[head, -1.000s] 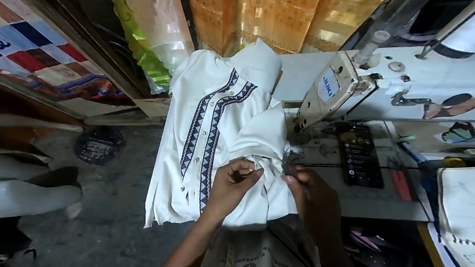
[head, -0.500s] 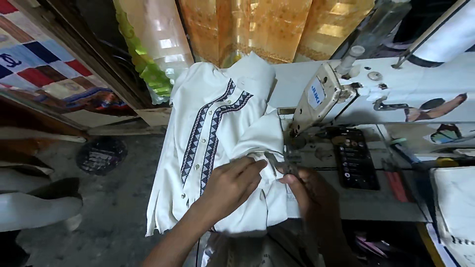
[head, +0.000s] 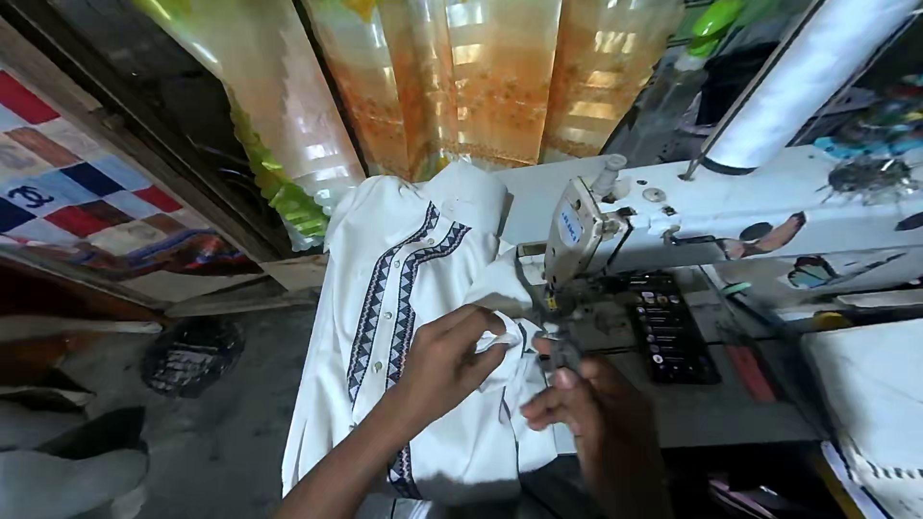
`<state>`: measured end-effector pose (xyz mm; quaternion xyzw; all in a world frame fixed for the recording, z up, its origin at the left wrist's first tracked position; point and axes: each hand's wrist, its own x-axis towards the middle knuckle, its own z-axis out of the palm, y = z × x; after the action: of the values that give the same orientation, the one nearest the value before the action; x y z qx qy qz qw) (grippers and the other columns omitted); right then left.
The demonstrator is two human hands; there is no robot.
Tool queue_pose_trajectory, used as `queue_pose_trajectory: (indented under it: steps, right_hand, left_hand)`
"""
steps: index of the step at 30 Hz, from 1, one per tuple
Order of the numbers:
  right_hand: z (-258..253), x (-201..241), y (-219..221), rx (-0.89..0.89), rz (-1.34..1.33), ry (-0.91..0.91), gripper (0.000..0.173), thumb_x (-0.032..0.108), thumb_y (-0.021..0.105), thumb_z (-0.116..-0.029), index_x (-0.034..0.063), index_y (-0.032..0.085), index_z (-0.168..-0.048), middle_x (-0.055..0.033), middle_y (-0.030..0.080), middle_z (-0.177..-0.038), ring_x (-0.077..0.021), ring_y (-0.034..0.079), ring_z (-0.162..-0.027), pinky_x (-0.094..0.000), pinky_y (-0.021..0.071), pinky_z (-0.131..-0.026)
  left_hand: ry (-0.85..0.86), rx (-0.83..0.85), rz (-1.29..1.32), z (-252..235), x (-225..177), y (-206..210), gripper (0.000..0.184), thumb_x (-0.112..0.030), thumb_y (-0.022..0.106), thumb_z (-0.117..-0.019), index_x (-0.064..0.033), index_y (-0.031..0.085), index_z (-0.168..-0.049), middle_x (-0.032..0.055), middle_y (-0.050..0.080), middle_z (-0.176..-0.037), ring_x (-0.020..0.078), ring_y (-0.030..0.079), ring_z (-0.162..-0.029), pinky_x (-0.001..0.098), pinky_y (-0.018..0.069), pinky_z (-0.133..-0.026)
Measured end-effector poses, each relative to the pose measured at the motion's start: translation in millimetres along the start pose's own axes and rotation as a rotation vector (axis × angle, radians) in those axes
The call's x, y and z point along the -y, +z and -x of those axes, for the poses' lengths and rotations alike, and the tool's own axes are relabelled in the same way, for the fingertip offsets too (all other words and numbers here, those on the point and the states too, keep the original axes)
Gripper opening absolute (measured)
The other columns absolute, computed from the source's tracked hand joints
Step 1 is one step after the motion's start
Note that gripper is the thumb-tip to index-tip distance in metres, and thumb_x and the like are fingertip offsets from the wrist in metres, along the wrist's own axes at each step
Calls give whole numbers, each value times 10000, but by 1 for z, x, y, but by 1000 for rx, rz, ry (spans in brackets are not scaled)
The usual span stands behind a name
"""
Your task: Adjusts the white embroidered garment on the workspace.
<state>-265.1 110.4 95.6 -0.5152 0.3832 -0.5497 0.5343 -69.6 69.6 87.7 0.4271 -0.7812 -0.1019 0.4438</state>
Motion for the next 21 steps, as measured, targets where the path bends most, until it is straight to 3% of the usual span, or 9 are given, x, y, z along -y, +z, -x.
queue_pose_trajectory:
  steps: [2, 5, 7, 9, 12, 16, 21]
  right_hand:
    - [4, -9, 14, 6, -121, 31, 85, 133, 543, -1036, 72, 601, -1038, -21, 723, -1145, -134, 765, -829, -307, 667, -711]
    - [-7, -25, 30, 49, -104, -175, 114, 145, 586, -1029, 66, 647, -974, -34, 730, -1071, -117, 739, -965, -293, 639, -844]
    - [-23, -25, 37, 121, -32, -318, 135, 120, 579, -1027, 14, 645, -976, -46, 735, -1006, -91, 725, -979, -261, 614, -872]
    - [-39, -16, 41, 219, 26, -415, 150, 111, 580, -1026, -10, 642, -963, -42, 722, -947, -51, 707, -935, -227, 599, -853]
    - [-60, 1, 33, 367, 161, -508, 202, 201, 566, -1053, 31, 645, -977, 1, 701, -918, 18, 667, -891, -166, 570, -823]
    - [-74, 10, 18, 444, 234, -351, 204, 254, 558, -1035, 94, 645, -942, 66, 701, -862, 42, 664, -818, -153, 568, -767]
    - [-47, -1, 8, 368, 131, -171, 154, 163, 555, -1037, 49, 630, -964, 56, 689, -805, 14, 657, -628, -160, 588, -582]
  left_hand:
    - [3, -43, -41, 3, -4, 3, 128, -139, 672, -950, -18, 713, -966, 109, 721, -919, 88, 648, -752, 195, 534, -685]
    - [-21, -114, -56, 5, -10, -12, 130, -114, 671, -947, 7, 720, -950, 120, 729, -985, 67, 669, -805, 178, 551, -725]
    - [-91, -154, -58, 8, -16, -32, 119, -130, 691, -941, -15, 720, -940, 76, 729, -1006, 23, 656, -797, 162, 547, -705]
    - [-160, -178, -34, 13, -26, -55, 97, -152, 713, -939, -56, 725, -939, 23, 724, -1043, -3, 657, -803, 155, 560, -685]
    - [-246, -168, 94, 22, -44, -75, 65, -166, 715, -953, -106, 734, -968, -39, 731, -1022, -1, 681, -841, 159, 580, -704]
    - [-405, -199, 343, 29, -51, -56, 71, -119, 680, -963, -69, 728, -981, -69, 726, -909, -18, 658, -776, 170, 566, -711]
    - [-494, -319, 466, 34, -48, -12, 56, -50, 672, -944, -21, 713, -967, -42, 713, -863, -2, 647, -719, 175, 561, -653]
